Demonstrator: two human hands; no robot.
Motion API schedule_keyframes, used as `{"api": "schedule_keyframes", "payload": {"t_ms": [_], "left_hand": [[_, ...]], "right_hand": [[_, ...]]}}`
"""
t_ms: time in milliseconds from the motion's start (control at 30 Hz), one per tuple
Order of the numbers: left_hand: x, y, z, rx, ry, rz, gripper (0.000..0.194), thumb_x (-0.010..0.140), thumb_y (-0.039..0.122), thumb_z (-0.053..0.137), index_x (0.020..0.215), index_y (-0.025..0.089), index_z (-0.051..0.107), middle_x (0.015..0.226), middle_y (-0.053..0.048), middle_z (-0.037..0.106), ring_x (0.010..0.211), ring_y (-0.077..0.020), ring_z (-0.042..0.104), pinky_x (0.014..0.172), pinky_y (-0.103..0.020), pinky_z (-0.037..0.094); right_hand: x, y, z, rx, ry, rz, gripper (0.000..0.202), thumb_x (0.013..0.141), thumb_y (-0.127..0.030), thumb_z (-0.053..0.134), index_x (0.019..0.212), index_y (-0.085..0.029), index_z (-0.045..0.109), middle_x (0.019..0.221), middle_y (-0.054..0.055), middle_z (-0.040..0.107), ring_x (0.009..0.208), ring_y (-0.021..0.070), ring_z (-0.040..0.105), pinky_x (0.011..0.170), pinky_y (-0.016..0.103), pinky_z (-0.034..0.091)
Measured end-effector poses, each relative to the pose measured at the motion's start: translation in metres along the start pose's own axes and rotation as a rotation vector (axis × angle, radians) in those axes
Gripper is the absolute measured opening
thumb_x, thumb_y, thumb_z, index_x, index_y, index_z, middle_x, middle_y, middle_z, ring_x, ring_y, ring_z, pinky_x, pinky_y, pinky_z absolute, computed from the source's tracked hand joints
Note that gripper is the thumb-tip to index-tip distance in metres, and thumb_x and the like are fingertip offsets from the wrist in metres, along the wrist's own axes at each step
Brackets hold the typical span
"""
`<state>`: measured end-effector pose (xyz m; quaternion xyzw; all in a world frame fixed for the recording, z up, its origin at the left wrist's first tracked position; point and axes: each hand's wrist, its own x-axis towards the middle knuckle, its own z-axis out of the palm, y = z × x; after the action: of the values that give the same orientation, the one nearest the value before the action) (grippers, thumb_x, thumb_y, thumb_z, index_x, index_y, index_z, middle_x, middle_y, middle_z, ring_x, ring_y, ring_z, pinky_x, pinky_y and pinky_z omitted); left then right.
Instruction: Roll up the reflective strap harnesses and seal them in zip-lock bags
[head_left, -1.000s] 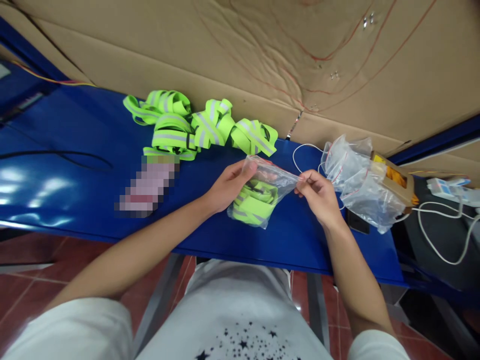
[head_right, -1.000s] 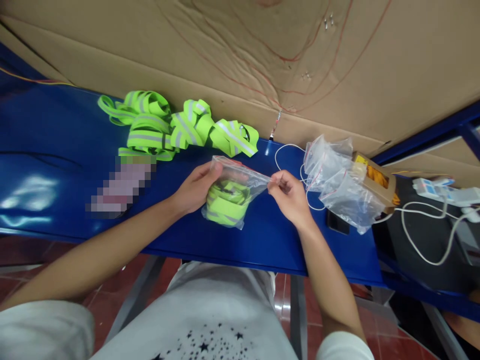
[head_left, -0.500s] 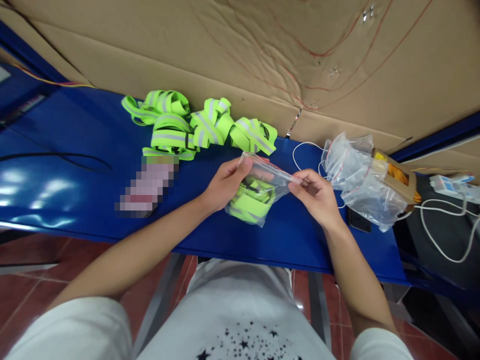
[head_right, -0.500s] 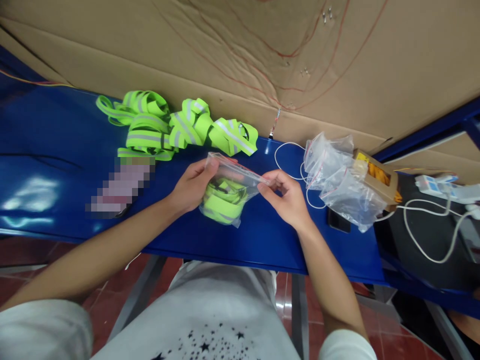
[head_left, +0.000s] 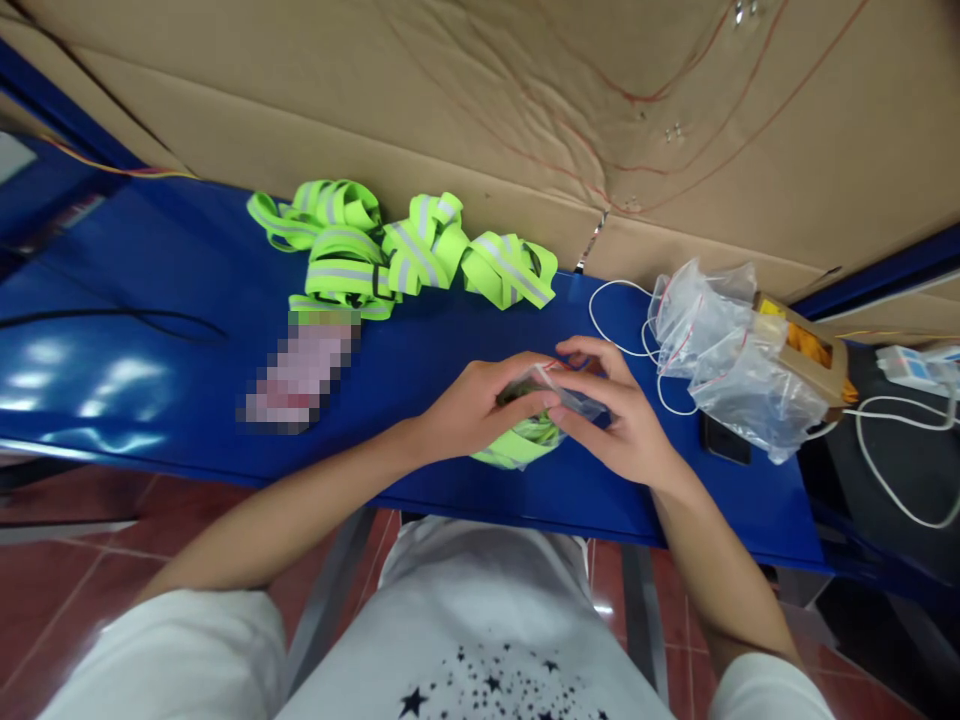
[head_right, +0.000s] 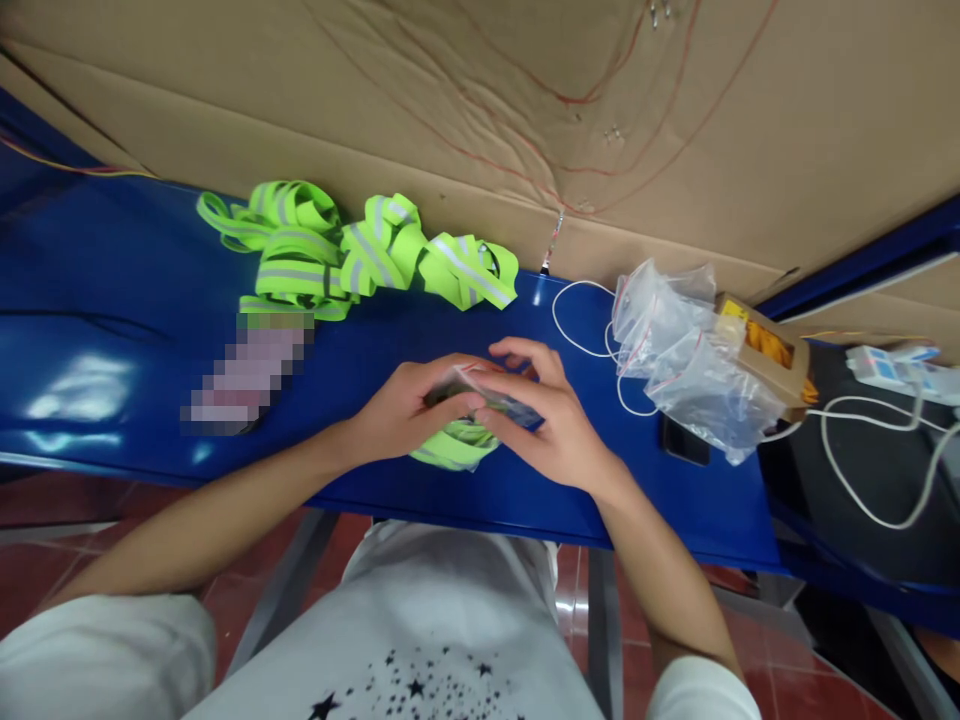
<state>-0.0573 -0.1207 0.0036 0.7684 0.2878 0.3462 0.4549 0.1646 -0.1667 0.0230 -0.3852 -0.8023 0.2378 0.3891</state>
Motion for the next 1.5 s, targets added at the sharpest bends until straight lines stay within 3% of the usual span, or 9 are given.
{"api": "schedule_keyframes", "payload": {"t_ms": [100, 167, 267, 400, 567, 800, 933, 1367, 1500], "left_hand": [[0.000, 0.001, 0.001, -0.041, -0.044, -0.010, 0.037, 0.099, 0.050, 0.067, 0.112, 0.016, 0.073, 0.069, 0.003, 0.068, 0.056, -0.0081, 0.051, 0.052, -0.019, 0.037], [0.001, 0.000, 0.001, -0.108, -0.068, -0.037, 0.034, 0.098, 0.047, 0.068, 0.109, 0.015, 0.075, 0.075, 0.002, 0.072, 0.059, -0.0084, 0.055, 0.054, -0.019, 0.040], [0.003, -0.004, 0.000, -0.218, -0.062, -0.071, 0.033, 0.099, 0.046, 0.068, 0.104, 0.015, 0.077, 0.089, -0.003, 0.078, 0.071, -0.0112, 0.064, 0.064, -0.019, 0.048], [0.006, -0.009, 0.000, -0.258, -0.024, -0.074, 0.036, 0.098, 0.048, 0.069, 0.108, 0.014, 0.076, 0.090, -0.004, 0.077, 0.072, -0.0124, 0.065, 0.066, -0.021, 0.049], [0.009, -0.008, -0.002, -0.246, 0.091, -0.034, 0.044, 0.102, 0.055, 0.061, 0.114, 0.015, 0.076, 0.097, -0.007, 0.078, 0.082, -0.0153, 0.069, 0.071, -0.022, 0.053], [0.011, -0.008, -0.003, -0.217, 0.325, -0.063, 0.037, 0.102, 0.050, 0.063, 0.098, 0.018, 0.080, 0.097, -0.006, 0.081, 0.092, -0.0179, 0.075, 0.084, -0.026, 0.058], [0.012, -0.014, -0.001, -0.388, 0.406, -0.098, 0.030, 0.093, 0.048, 0.077, 0.099, 0.018, 0.074, 0.091, -0.004, 0.080, 0.081, -0.0182, 0.077, 0.073, -0.029, 0.063], [0.014, -0.013, -0.008, -0.420, 0.222, -0.071, 0.034, 0.092, 0.048, 0.079, 0.090, 0.015, 0.072, 0.088, -0.006, 0.078, 0.080, -0.0154, 0.072, 0.075, -0.025, 0.058], [0.013, -0.014, -0.007, -0.411, 0.287, -0.084, 0.036, 0.091, 0.048, 0.079, 0.082, 0.016, 0.067, 0.078, -0.004, 0.076, 0.070, -0.0145, 0.071, 0.068, -0.025, 0.056]], "right_hand": [[-0.003, 0.001, -0.005, 0.106, 0.007, 0.033, 0.058, 0.101, -0.023, 0.067, 0.154, -0.043, 0.055, 0.157, 0.007, 0.044, 0.118, 0.0215, 0.064, 0.102, 0.042, 0.058], [-0.005, 0.002, -0.013, 0.190, 0.096, 0.062, 0.064, 0.102, -0.028, 0.064, 0.159, -0.048, 0.044, 0.157, 0.005, 0.045, 0.102, 0.0186, 0.066, 0.091, 0.041, 0.062], [-0.004, 0.004, -0.025, 0.173, 0.237, 0.107, 0.042, 0.105, -0.031, 0.059, 0.146, -0.042, 0.062, 0.139, 0.005, 0.062, 0.098, 0.0191, 0.067, 0.088, 0.040, 0.061], [-0.001, 0.004, -0.023, 0.028, 0.074, 0.124, 0.021, 0.103, -0.030, 0.065, 0.121, -0.029, 0.075, 0.118, 0.006, 0.072, 0.108, 0.0207, 0.068, 0.097, 0.038, 0.057], [-0.002, 0.013, -0.010, 0.158, 0.004, 0.272, 0.038, 0.096, -0.032, 0.076, 0.132, -0.027, 0.064, 0.101, 0.001, 0.073, 0.089, 0.0147, 0.068, 0.083, 0.031, 0.055], [0.000, 0.026, -0.004, 0.411, 0.066, 0.487, 0.030, 0.089, -0.035, 0.083, 0.114, -0.023, 0.072, 0.080, -0.003, 0.068, 0.071, 0.0108, 0.062, 0.068, 0.026, 0.048], [0.002, 0.026, -0.003, 0.433, 0.082, 0.515, 0.027, 0.087, -0.036, 0.085, 0.108, -0.023, 0.075, 0.079, -0.003, 0.068, 0.069, 0.0101, 0.061, 0.065, 0.025, 0.047], [0.002, 0.024, 0.002, 0.381, 0.100, 0.502, 0.026, 0.087, -0.041, 0.083, 0.102, -0.021, 0.075, 0.076, -0.002, 0.067, 0.068, 0.0107, 0.060, 0.063, 0.024, 0.047], [0.002, 0.022, 0.004, 0.380, 0.077, 0.494, 0.028, 0.088, -0.043, 0.082, 0.102, -0.021, 0.074, 0.076, -0.002, 0.067, 0.068, 0.0111, 0.060, 0.064, 0.025, 0.047]]}}
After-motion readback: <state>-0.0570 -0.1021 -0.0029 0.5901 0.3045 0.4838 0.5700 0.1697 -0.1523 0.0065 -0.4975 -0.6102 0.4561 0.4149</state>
